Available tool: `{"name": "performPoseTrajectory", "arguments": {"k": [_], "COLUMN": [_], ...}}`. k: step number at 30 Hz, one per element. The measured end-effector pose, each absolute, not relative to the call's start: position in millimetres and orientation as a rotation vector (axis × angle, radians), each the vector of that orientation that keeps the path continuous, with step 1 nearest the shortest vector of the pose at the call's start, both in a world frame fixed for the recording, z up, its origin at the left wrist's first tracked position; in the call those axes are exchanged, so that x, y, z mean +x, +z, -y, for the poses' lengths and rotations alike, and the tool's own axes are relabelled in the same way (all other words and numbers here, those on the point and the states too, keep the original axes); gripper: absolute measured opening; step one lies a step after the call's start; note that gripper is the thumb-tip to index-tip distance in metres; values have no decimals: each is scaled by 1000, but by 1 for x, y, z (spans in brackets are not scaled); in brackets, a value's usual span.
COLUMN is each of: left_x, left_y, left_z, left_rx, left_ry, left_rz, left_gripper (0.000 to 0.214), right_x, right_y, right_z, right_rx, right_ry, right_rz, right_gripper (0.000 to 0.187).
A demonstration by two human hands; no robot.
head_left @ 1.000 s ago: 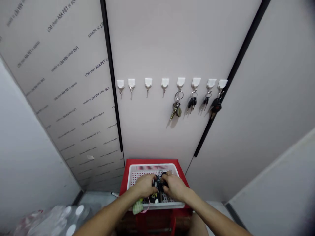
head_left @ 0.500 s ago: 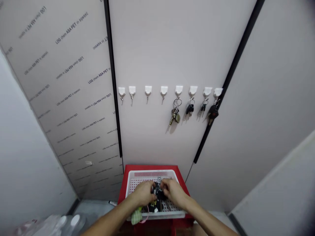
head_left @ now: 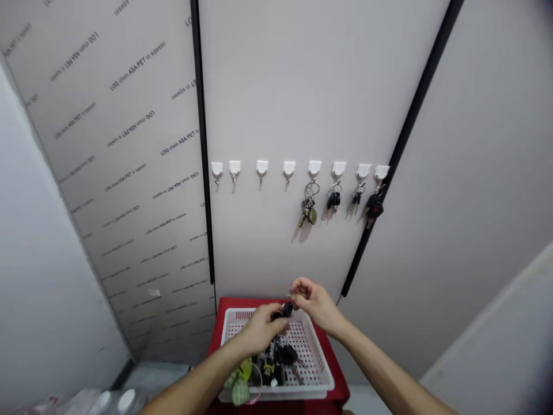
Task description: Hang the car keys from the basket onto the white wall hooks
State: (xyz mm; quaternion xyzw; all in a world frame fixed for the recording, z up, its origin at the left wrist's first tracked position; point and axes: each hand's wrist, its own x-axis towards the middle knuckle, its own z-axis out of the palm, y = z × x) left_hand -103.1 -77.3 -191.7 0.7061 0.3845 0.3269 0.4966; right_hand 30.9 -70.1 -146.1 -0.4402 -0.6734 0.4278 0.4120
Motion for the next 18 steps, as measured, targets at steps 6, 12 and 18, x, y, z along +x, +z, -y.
{"name": "performPoseTrajectory", "arguments": {"k": [6,12,18], "left_x": [-105,-105,-107], "left_y": [-169,-132,-62], "left_z": [70,62,40], "left_rx": [1551,1629,1622], "left_ry": [1030,1070,1272], "left_rz": [-830,-753,-955], "left_gripper": [39,28,17], "right_x": [26,18,16], "right_y": [-126,-88,-17], "right_z": [65,56,29], "right_rx": [-1042,-1013,-984], "right_ry": [1124,790,361], "right_rz": [1690,1913,1831], "right_gripper": [7,5,5]}}
